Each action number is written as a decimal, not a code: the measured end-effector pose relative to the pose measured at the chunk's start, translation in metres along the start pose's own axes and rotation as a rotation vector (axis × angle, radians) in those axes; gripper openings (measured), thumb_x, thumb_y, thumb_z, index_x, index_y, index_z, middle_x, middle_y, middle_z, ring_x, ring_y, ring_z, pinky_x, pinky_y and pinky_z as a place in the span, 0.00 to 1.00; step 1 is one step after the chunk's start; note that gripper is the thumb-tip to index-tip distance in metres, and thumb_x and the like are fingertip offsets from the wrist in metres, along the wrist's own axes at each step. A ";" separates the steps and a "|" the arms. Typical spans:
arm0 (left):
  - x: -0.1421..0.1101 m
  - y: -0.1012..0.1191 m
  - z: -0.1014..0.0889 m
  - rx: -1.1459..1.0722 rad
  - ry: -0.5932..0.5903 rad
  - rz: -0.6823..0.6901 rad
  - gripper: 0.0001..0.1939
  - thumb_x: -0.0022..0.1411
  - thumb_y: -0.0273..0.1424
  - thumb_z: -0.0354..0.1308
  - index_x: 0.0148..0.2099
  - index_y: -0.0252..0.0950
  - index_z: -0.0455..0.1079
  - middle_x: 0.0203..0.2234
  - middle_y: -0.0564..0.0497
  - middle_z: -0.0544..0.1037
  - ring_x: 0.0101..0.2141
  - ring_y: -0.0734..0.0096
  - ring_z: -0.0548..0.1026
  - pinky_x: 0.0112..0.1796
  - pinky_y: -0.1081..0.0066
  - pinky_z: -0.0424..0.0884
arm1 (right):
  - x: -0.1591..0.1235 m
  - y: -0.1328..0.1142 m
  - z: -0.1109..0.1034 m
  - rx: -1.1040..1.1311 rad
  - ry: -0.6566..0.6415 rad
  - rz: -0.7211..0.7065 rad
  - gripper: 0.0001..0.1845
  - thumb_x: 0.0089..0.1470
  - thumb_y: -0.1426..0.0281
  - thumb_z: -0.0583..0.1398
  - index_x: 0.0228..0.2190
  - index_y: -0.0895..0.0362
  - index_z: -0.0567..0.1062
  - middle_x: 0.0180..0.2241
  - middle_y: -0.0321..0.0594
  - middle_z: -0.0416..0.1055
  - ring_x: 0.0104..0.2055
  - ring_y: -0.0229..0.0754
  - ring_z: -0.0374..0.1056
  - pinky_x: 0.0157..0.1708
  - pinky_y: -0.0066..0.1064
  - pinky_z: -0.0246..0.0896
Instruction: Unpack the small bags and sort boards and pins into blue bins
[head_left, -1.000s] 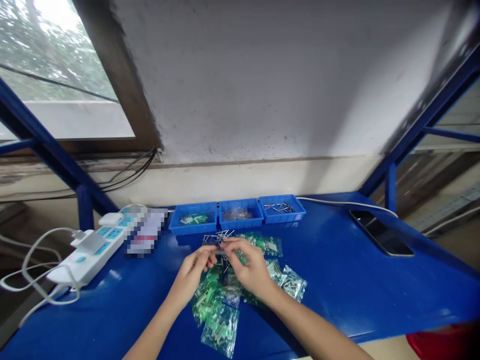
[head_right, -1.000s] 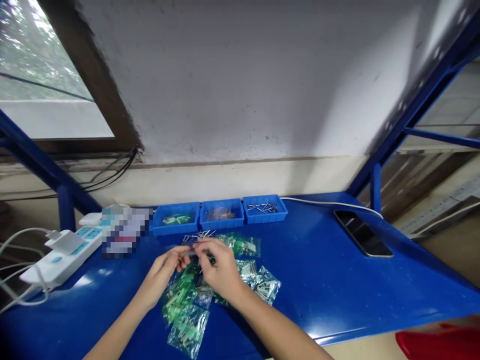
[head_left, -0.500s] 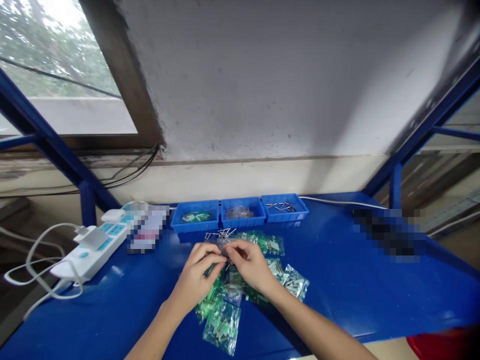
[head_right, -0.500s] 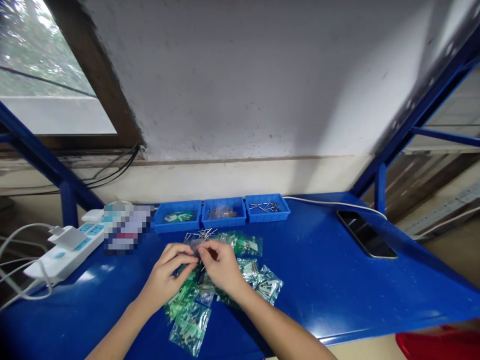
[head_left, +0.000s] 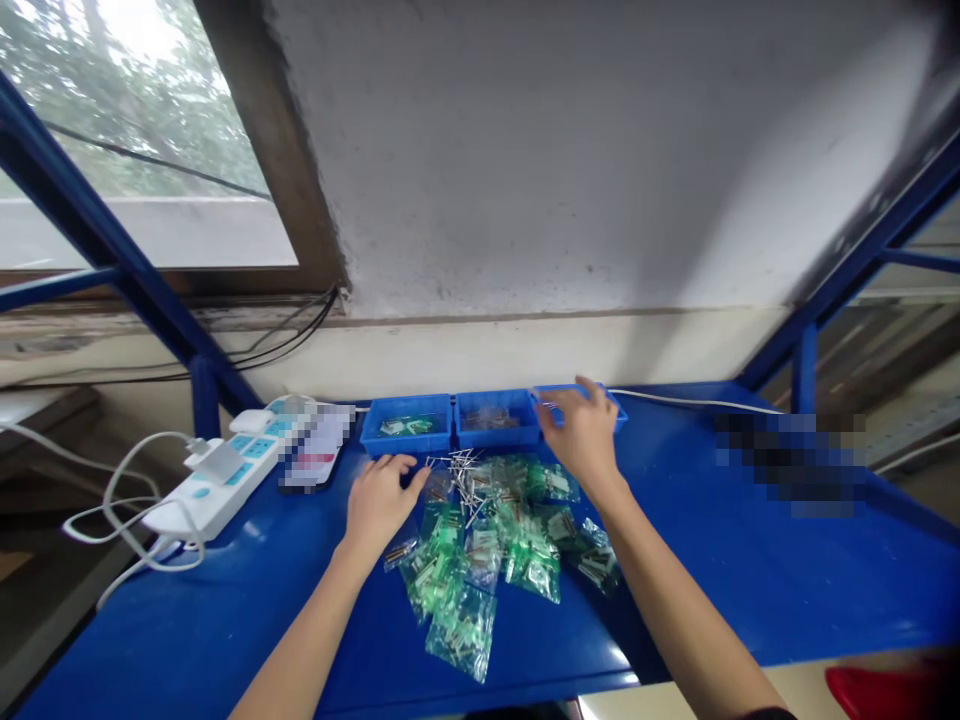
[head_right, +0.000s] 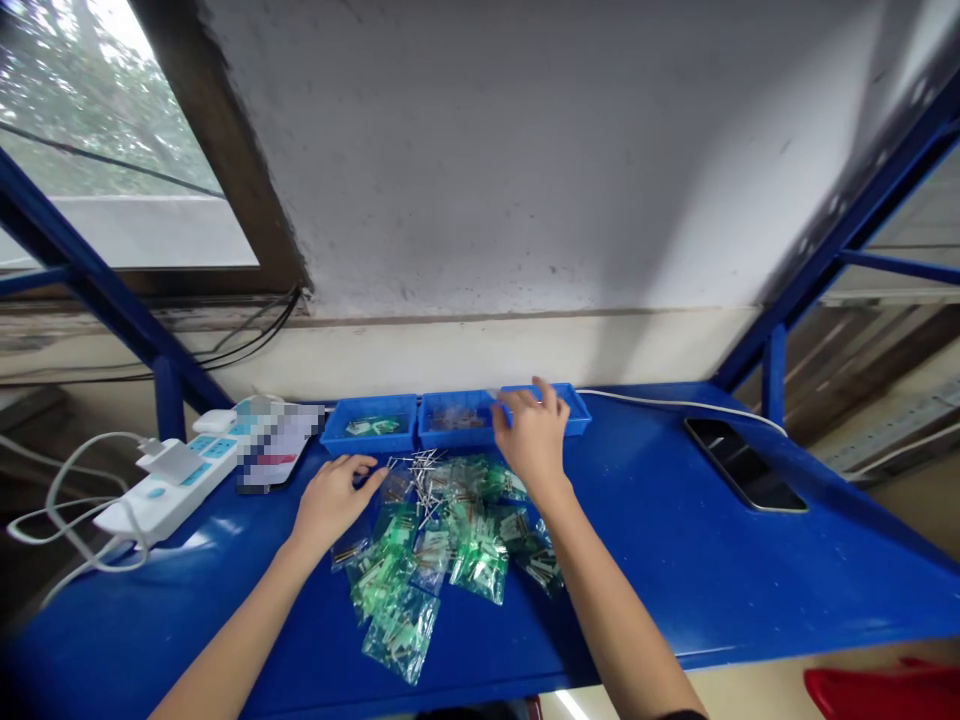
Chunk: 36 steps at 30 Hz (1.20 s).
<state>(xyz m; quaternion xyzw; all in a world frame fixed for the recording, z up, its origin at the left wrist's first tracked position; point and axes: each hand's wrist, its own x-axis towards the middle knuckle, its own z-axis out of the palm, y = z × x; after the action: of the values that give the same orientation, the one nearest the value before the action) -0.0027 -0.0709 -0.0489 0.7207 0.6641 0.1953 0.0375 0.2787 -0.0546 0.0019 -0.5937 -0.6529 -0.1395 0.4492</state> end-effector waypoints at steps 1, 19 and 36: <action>0.003 0.002 0.002 0.019 -0.015 0.003 0.14 0.59 0.42 0.54 0.40 0.39 0.73 0.35 0.48 0.77 0.39 0.58 0.72 0.39 0.65 0.66 | -0.007 0.001 0.004 -0.041 -0.146 0.015 0.09 0.54 0.66 0.57 0.36 0.54 0.75 0.37 0.45 0.75 0.54 0.59 0.58 0.46 0.54 0.52; -0.002 0.038 -0.009 -0.440 -0.081 0.429 0.13 0.68 0.31 0.42 0.39 0.39 0.67 0.31 0.51 0.74 0.34 0.67 0.72 0.36 0.69 0.68 | -0.065 -0.054 0.018 0.493 -0.401 -0.255 0.11 0.59 0.72 0.52 0.42 0.57 0.71 0.33 0.44 0.70 0.36 0.43 0.64 0.36 0.35 0.61; -0.012 0.041 -0.009 -0.557 -0.063 0.452 0.13 0.67 0.32 0.46 0.32 0.37 0.68 0.25 0.51 0.73 0.30 0.69 0.71 0.33 0.71 0.67 | -0.058 -0.051 0.002 0.506 -0.416 -0.251 0.08 0.59 0.70 0.53 0.34 0.57 0.72 0.31 0.41 0.70 0.33 0.40 0.64 0.33 0.34 0.59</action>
<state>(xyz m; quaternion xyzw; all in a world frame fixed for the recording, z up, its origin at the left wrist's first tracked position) 0.0326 -0.0894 -0.0302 0.8170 0.4079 0.3499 0.2089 0.2254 -0.1038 -0.0250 -0.3943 -0.8123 0.0967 0.4187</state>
